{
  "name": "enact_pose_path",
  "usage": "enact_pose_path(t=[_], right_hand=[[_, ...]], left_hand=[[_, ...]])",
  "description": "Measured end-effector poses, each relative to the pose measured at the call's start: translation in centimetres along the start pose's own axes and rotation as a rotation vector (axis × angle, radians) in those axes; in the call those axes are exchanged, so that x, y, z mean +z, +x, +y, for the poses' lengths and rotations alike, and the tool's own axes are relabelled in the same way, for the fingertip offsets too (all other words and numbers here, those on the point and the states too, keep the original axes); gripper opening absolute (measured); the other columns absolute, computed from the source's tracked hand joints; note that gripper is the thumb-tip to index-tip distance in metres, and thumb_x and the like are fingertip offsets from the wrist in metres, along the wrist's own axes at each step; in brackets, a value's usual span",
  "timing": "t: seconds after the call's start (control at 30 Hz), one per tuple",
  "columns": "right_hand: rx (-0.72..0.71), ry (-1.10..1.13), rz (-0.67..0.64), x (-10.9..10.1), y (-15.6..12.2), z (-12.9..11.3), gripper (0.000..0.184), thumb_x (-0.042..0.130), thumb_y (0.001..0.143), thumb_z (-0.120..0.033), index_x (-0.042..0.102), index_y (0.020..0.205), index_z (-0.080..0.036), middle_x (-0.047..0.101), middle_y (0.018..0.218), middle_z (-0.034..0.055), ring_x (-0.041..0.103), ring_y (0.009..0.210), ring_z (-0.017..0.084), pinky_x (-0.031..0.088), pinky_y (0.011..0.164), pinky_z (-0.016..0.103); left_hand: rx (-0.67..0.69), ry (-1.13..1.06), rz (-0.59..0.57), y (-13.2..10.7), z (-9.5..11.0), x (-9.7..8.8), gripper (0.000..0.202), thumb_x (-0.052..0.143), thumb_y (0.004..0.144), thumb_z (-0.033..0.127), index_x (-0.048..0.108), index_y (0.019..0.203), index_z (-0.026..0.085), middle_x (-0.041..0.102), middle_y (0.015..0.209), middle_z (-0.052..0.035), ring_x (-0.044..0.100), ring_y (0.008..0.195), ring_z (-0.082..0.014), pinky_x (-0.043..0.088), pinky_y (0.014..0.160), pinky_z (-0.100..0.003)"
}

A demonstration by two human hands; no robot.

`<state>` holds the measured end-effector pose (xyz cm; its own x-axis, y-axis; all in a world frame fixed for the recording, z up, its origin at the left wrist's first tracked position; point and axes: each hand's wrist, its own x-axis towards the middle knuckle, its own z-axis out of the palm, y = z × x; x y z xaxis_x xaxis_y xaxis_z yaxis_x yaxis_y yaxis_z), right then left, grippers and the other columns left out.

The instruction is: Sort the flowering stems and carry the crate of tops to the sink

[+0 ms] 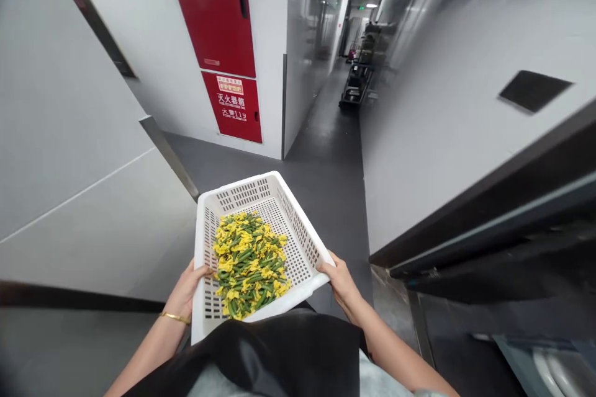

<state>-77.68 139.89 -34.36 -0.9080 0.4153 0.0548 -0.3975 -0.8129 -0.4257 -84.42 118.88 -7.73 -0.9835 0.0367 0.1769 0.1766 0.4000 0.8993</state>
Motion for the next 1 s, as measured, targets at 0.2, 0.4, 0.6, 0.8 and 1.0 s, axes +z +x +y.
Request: enact_pose_path(t=[0.2,0.4,0.6,0.8,1.0], right_hand=[[-0.022,0.013,0.145,3.4,12.1,-3.5,0.04,0.068,0.055,-0.023,0.069,0.094,-0.014,0.071,0.087,0.006,0.061,0.077,0.024,0.045,0.064,0.03],[-0.039,0.038,0.223,6.1,21.8,-6.9,0.038,0.07,0.06,-0.025,0.068,0.097,-0.017,0.071,0.091,0.0052,0.062,0.079,0.023,0.046,0.069,0.03],[-0.011,-0.007,0.063,10.4,39.2,-10.3,0.037,0.069,0.06,-0.023,0.069,0.097,-0.017,0.071,0.089,0.0049,0.063,0.077,0.025,0.047,0.067,0.031],[0.104,-0.118,-0.336,20.0,55.3,-13.5,0.041,0.071,0.063,-0.027,0.07,0.102,-0.017,0.071,0.093,0.0064,0.064,0.081,0.027,0.049,0.072,0.034],[0.258,-0.195,-0.682,34.1,64.8,-11.5,0.042,0.071,0.062,-0.029,0.07,0.103,-0.019,0.071,0.09,0.006,0.065,0.081,0.031,0.051,0.068,0.037]], left_hand=[[-0.032,-0.013,-0.194,13.8,6.5,6.7,0.066,0.059,0.046,0.007,0.052,0.11,0.016,0.067,0.079,-0.0024,0.063,0.064,-0.0201,0.05,0.058,-0.029],[-0.054,0.078,-0.266,26.7,12.8,13.1,0.055,0.056,0.044,0.006,0.055,0.098,0.014,0.063,0.067,0.0014,0.056,0.053,-0.0149,0.045,0.049,-0.024],[0.037,0.002,-0.15,39.5,16.1,15.2,0.051,0.054,0.044,0.007,0.057,0.094,0.014,0.062,0.065,0.0021,0.057,0.054,-0.0162,0.045,0.051,-0.026],[0.118,-0.141,0.206,44.5,21.2,11.1,0.048,0.052,0.043,0.009,0.059,0.09,0.014,0.059,0.06,0.0032,0.05,0.046,-0.0131,0.038,0.044,-0.023],[0.181,-0.252,0.544,46.6,23.9,2.7,0.046,0.053,0.045,0.009,0.063,0.089,0.016,0.061,0.059,0.0015,0.049,0.043,-0.0133,0.037,0.042,-0.023]])
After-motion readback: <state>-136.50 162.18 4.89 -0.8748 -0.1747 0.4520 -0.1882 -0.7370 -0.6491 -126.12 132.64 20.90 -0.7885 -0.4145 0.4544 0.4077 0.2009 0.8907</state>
